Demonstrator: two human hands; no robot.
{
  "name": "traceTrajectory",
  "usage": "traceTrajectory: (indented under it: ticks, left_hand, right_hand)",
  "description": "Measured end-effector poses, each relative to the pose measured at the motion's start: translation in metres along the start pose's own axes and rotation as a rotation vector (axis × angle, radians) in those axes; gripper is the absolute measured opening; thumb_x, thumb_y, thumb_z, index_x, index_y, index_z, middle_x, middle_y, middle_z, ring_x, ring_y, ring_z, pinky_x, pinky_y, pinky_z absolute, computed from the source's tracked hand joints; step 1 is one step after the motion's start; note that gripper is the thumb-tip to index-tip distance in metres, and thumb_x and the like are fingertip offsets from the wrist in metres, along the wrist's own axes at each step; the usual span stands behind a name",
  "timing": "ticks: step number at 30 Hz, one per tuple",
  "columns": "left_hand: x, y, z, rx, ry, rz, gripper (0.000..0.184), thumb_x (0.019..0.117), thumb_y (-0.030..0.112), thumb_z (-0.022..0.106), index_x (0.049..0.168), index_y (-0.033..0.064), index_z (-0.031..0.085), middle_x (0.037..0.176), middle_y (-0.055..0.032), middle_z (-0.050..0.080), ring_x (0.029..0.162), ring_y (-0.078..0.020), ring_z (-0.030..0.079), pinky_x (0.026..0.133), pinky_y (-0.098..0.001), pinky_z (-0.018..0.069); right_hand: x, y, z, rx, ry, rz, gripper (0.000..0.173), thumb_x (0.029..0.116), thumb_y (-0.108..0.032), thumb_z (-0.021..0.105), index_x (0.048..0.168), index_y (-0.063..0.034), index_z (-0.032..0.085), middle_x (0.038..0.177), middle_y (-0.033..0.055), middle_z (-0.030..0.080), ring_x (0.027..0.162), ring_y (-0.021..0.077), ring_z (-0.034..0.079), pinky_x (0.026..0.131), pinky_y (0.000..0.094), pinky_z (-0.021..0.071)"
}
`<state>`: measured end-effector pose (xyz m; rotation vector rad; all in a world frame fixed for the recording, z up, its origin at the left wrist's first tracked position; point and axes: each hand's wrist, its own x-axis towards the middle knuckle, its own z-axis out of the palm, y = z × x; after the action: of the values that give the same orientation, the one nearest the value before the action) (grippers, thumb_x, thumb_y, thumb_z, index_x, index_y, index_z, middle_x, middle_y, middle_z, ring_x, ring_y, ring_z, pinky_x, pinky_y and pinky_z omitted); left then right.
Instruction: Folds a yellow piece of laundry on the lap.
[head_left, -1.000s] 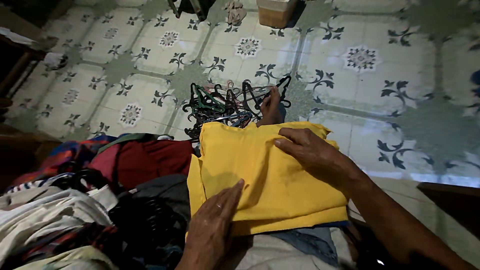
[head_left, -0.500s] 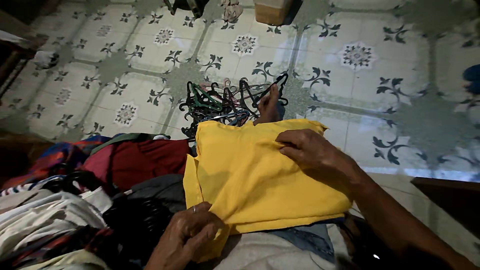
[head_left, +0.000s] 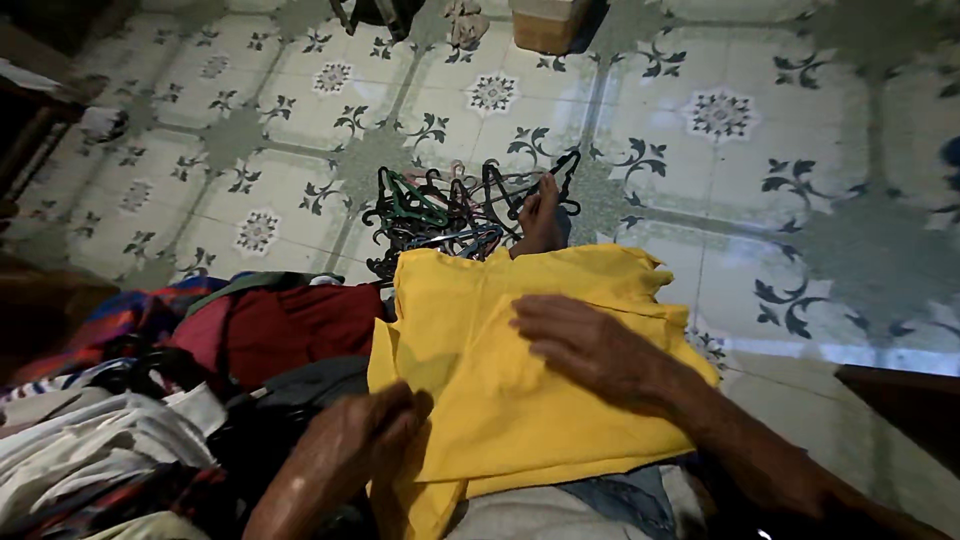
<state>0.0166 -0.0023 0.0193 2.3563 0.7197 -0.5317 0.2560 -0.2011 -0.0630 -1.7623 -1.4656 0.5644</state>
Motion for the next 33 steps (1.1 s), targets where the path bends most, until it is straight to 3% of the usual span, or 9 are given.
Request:
traceTrajectory:
  ticks: [4, 6, 11, 14, 18, 22, 26, 30, 33]
  left_hand:
    - [0.066, 0.002, -0.026, -0.057, 0.317, -0.115, 0.040, 0.1074, 0.031, 0.050, 0.128, -0.0014, 0.062, 0.108, -0.0228, 0.069, 0.098, -0.0379, 0.068, 0.088, -0.0600, 0.0519]
    - [0.111, 0.002, -0.037, 0.011, 0.256, -0.303, 0.052, 0.1077, 0.044, 0.046, 0.127, -0.0004, 0.064, 0.117, -0.0272, 0.067, 0.111, -0.0455, 0.063, 0.096, -0.0670, 0.0442]
    - [0.205, -0.020, -0.040, 0.047, -0.072, -0.477, 0.087, 0.1040, 0.066, 0.027, 0.120, -0.0111, 0.065, 0.126, -0.0366, 0.060, 0.123, -0.0520, 0.056, 0.100, -0.0722, 0.0379]
    - [0.223, -0.032, -0.033, -0.369, -0.085, -0.431, 0.074, 0.1063, 0.059, 0.032, 0.133, -0.0045, 0.057, 0.128, -0.0283, 0.059, 0.116, -0.0380, 0.058, 0.099, -0.0589, 0.0434]
    - [0.239, -0.039, -0.028, -0.496, -0.068, -0.332, 0.034, 0.1034, 0.030, 0.058, 0.118, -0.0009, 0.062, 0.097, -0.0140, 0.062, 0.081, -0.0202, 0.058, 0.075, -0.0417, 0.0506]
    - [0.227, -0.027, -0.043, -0.776, 0.148, -0.152, 0.019, 0.1049, 0.020, 0.053, 0.113, 0.0064, 0.063, 0.085, -0.0024, 0.065, 0.069, -0.0086, 0.062, 0.064, -0.0288, 0.0543]
    - [0.192, -0.019, -0.064, -0.930, 0.323, 0.076, 0.017, 0.1054, 0.012, 0.047, 0.109, 0.0090, 0.064, 0.084, 0.0050, 0.067, 0.072, -0.0030, 0.064, 0.067, -0.0229, 0.0558]
    - [0.111, -0.021, -0.070, -0.876, 0.406, 0.334, 0.027, 0.0929, 0.005, 0.047, 0.089, 0.0188, 0.069, 0.084, 0.0115, 0.071, 0.078, 0.0012, 0.066, 0.073, -0.0223, 0.0577]
    - [0.037, -0.029, -0.045, -0.828, 0.337, 0.555, 0.017, 0.0940, 0.032, 0.064, 0.080, 0.0350, 0.074, 0.080, 0.0237, 0.069, 0.075, 0.0129, 0.062, 0.066, -0.0101, 0.0516]
  right_hand:
    - [0.017, 0.069, -0.053, 0.019, 0.025, 0.227, 0.033, 0.1046, -0.015, 0.051, 0.133, -0.0038, 0.065, 0.138, 0.0146, 0.062, 0.129, 0.0289, 0.058, 0.110, 0.0491, 0.0449]
    - [0.024, 0.113, -0.068, 0.117, -0.051, 0.428, 0.035, 0.1024, -0.007, 0.056, 0.137, -0.0012, 0.061, 0.138, 0.0215, 0.060, 0.124, 0.0371, 0.059, 0.105, 0.0564, 0.0443]
    - [0.021, 0.169, -0.069, 0.343, -0.232, 0.799, 0.040, 0.1015, -0.013, 0.061, 0.139, -0.0002, 0.056, 0.131, 0.0232, 0.061, 0.117, 0.0319, 0.059, 0.102, 0.0486, 0.0446]
    - [0.017, 0.170, -0.074, 0.355, -0.272, 0.862, 0.031, 0.0999, -0.013, 0.063, 0.126, 0.0041, 0.062, 0.119, 0.0221, 0.063, 0.107, 0.0272, 0.059, 0.098, 0.0464, 0.0451]
    - [0.013, 0.170, -0.089, 0.144, -0.304, 0.865, 0.008, 0.0961, 0.000, 0.065, 0.095, 0.0074, 0.068, 0.089, 0.0183, 0.064, 0.084, 0.0245, 0.058, 0.083, 0.0455, 0.0476]
    - [0.004, 0.170, -0.106, -0.174, -0.179, 0.770, 0.012, 0.0961, -0.004, 0.067, 0.091, 0.0061, 0.072, 0.093, 0.0275, 0.067, 0.093, 0.0442, 0.063, 0.085, 0.0657, 0.0461]
    - [-0.018, 0.130, -0.119, -0.267, 0.177, 0.597, 0.014, 0.0979, 0.000, 0.063, 0.105, 0.0090, 0.071, 0.106, 0.0304, 0.067, 0.102, 0.0477, 0.064, 0.092, 0.0674, 0.0463]
    - [-0.071, 0.077, -0.115, -0.201, 0.548, 0.439, 0.024, 0.0953, -0.010, 0.062, 0.108, 0.0091, 0.069, 0.107, 0.0234, 0.066, 0.097, 0.0272, 0.064, 0.090, 0.0457, 0.0526]
    - [-0.126, 0.051, -0.096, -0.084, 0.584, 0.381, 0.023, 0.0931, -0.013, 0.063, 0.099, 0.0085, 0.070, 0.109, 0.0145, 0.068, 0.099, 0.0063, 0.062, 0.089, 0.0225, 0.0526]
